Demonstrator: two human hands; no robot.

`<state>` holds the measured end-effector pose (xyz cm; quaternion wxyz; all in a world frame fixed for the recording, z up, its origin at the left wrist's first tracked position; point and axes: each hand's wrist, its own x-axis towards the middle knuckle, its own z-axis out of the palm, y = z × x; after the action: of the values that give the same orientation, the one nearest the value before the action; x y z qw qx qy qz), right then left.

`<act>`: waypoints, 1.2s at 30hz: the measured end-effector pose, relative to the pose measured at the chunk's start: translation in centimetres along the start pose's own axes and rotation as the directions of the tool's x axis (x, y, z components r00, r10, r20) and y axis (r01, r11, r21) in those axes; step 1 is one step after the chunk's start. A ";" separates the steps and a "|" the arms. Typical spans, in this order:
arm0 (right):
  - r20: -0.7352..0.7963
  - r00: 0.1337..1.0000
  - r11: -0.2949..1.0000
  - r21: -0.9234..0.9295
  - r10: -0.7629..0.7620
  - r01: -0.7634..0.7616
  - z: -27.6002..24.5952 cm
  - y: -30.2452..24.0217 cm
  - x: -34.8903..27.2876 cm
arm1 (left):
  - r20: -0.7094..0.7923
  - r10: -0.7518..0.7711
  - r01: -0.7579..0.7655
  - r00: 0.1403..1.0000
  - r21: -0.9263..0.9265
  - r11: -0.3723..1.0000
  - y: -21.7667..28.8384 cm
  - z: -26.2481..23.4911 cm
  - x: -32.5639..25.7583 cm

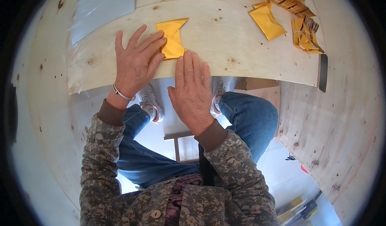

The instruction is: The person folds a sheet of gold-colored paper into a small envelope-like shape, pressing creases and tucking flaps. They place the finished piece on the table and then begin folding another sheet.

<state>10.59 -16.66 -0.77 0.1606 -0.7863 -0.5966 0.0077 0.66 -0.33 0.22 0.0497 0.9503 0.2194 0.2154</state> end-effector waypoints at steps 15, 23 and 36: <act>-0.005 0.999 0.999 0.020 0.033 -0.033 -0.1 -1.6 0.7 | 0.080 0.069 -0.070 0.994 0.011 0.997 -0.7 -0.3 -0.8; 0.011 1.000 1.000 0.002 0.029 -0.029 -0.5 -2.1 0.9 | 0.098 0.054 -0.055 0.994 0.007 0.998 -1.0 -0.4 -0.6; 0.017 0.999 0.991 -0.130 0.030 -0.028 -0.1 -2.8 1.1 | 0.033 0.076 -0.078 0.997 0.038 0.996 -0.9 -0.2 -0.9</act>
<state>8.27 -15.00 0.27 0.1033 -0.8036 -0.5857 -0.0215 -0.48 0.10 -0.10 0.0261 0.9621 0.1859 0.1975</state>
